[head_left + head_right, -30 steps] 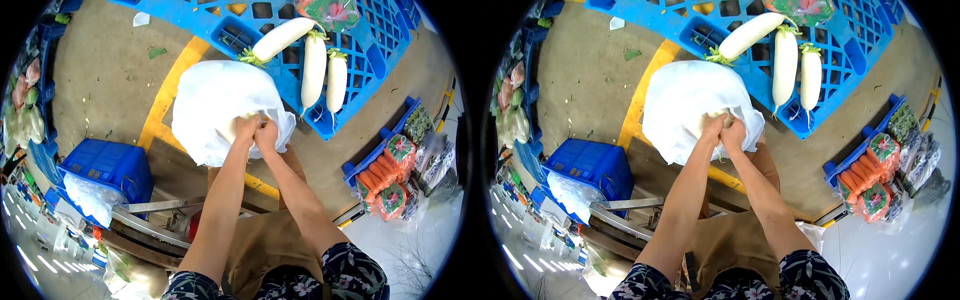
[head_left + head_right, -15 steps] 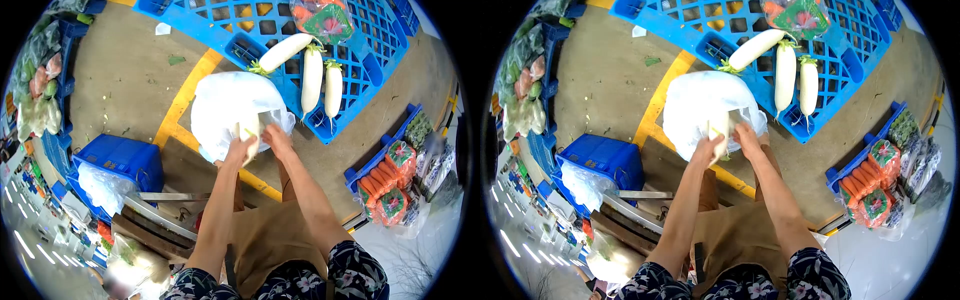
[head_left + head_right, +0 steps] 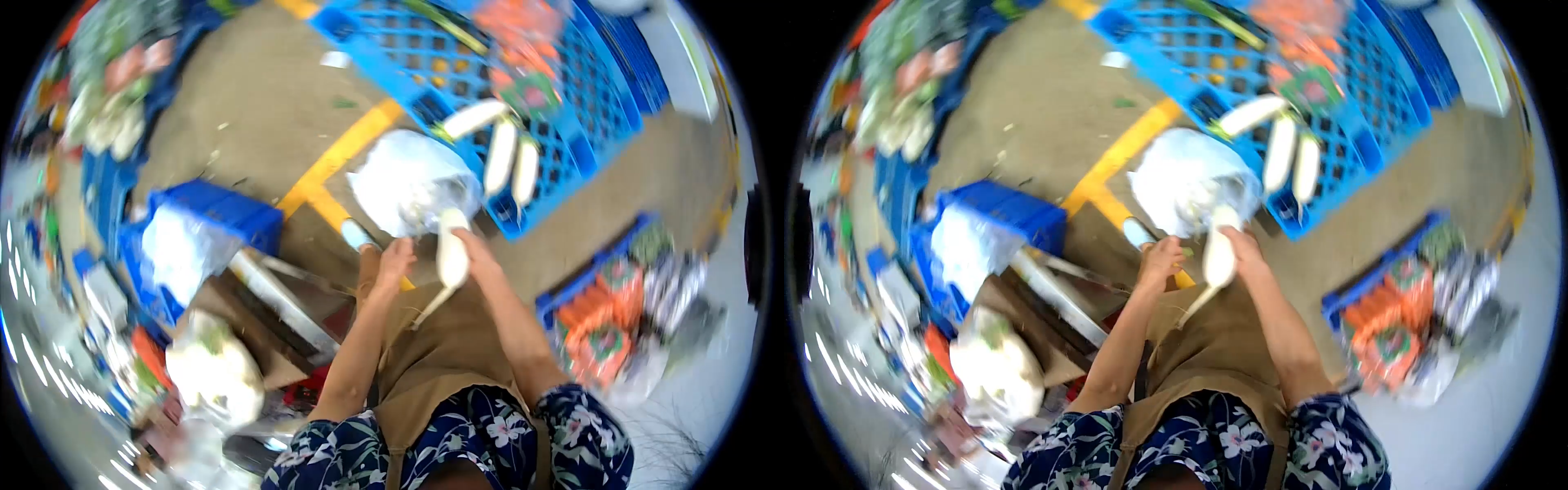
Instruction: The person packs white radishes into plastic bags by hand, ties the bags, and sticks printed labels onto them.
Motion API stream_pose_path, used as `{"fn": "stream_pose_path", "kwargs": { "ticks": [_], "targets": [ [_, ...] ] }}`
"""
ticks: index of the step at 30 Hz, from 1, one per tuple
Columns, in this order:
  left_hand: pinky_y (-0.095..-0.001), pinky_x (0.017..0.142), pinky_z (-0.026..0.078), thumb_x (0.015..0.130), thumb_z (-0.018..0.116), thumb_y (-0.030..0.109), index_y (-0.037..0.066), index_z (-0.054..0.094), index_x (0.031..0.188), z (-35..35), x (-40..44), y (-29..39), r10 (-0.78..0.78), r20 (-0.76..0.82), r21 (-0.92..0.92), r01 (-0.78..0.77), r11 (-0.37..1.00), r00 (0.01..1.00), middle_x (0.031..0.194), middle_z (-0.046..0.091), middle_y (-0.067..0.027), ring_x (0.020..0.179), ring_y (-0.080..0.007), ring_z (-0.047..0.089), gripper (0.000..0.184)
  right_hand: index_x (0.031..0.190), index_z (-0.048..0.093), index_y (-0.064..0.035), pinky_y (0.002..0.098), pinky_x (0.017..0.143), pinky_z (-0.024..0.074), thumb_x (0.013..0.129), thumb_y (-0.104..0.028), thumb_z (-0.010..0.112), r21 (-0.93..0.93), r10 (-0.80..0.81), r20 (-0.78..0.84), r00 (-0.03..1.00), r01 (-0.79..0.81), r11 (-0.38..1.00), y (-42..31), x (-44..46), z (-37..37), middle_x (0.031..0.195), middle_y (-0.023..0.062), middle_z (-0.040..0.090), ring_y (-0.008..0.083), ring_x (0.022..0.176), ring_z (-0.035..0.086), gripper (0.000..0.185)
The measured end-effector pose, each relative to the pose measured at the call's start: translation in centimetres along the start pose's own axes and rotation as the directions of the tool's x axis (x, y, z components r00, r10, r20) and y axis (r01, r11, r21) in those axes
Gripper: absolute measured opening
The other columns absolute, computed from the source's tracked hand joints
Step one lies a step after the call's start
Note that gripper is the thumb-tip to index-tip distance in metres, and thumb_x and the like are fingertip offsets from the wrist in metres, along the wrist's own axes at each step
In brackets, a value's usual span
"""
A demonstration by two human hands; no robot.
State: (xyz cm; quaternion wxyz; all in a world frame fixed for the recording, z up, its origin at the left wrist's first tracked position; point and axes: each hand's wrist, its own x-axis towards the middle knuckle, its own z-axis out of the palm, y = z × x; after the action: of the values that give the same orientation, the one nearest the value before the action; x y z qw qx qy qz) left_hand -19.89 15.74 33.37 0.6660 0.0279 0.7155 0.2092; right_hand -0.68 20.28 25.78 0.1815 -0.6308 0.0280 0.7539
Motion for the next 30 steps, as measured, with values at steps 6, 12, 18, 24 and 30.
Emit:
{"fn": "stream_pose_path", "kwargs": {
  "ticks": [6,12,18,24,30],
  "targets": [
    [-0.0414,0.09,0.045,0.085,0.056,0.035,0.0,0.058,0.111,-7.2,-9.4,-2.4,0.428,-0.286,0.272,-0.355,0.894,0.858,0.107,0.061,-0.0224,0.103,-0.0337,0.058,0.043,0.121,0.049,0.0009,0.0403,0.058,0.0551,0.084,-0.051,0.047,-0.16,0.165,0.429,0.888,-0.105,0.981,-5.7,-16.2,5.1,0.099,0.0177,0.063,0.0301,0.072,0.063,0.064],
    [-0.0405,0.083,0.046,0.078,0.064,0.018,0.001,0.056,0.108,-18.0,-23.9,-4.1,0.561,-0.805,0.463,-0.388,0.797,0.191,0.097,0.06,-0.0214,0.092,-0.0379,0.057,0.036,0.109,0.052,0.0027,0.0388,0.053,0.0533,0.083,-0.056,0.05,-0.589,0.335,0.579,0.744,0.096,0.803,-7.6,-21.3,17.1,0.089,0.0177,0.062,0.0289,0.071,0.061,0.064],
    [-0.0421,0.081,0.044,0.069,0.071,0.011,-0.002,0.053,0.112,-31.3,-37.9,-13.2,0.274,-0.755,0.363,-0.031,0.931,-0.596,0.106,0.054,-0.022,0.095,-0.0377,0.054,0.048,0.123,0.041,0.003,0.0366,0.055,0.055,0.07,-0.035,0.067,-0.691,0.506,0.716,0.481,0.39,0.608,-0.1,-31.7,31.6,0.094,0.0202,0.058,0.0276,0.071,0.063,0.07],
    [-0.0363,0.083,0.046,0.072,0.07,0.014,-0.004,0.054,0.115,-40.4,-42.3,-22.4,-0.049,-0.742,0.003,-0.076,0.997,-0.669,0.104,0.059,-0.0224,0.097,-0.0327,0.059,0.049,0.141,0.027,0.0019,0.0323,0.09,0.0457,0.064,-0.029,0.072,-0.715,0.743,0.597,0.303,0.62,0.322,13.3,-40.1,42.9,0.129,0.0189,0.047,0.0253,0.111,0.054,0.094],
    [-0.0256,0.057,0.042,0.077,0.053,0.006,-0.007,0.059,0.099,-42.4,-43.7,-29.7,-0.271,-0.956,-0.14,-0.988,0.068,0.117,0.068,0.058,-0.0045,0.059,-0.0141,0.053,0.026,0.141,0.029,0.0011,0.0314,0.101,0.0334,0.067,-0.023,0.074,-0.521,0.922,0.273,0.274,0.848,-0.098,29.3,-43.7,50.7,0.135,0.0181,0.043,0.0241,0.12,0.045,0.09]
  ]
}}
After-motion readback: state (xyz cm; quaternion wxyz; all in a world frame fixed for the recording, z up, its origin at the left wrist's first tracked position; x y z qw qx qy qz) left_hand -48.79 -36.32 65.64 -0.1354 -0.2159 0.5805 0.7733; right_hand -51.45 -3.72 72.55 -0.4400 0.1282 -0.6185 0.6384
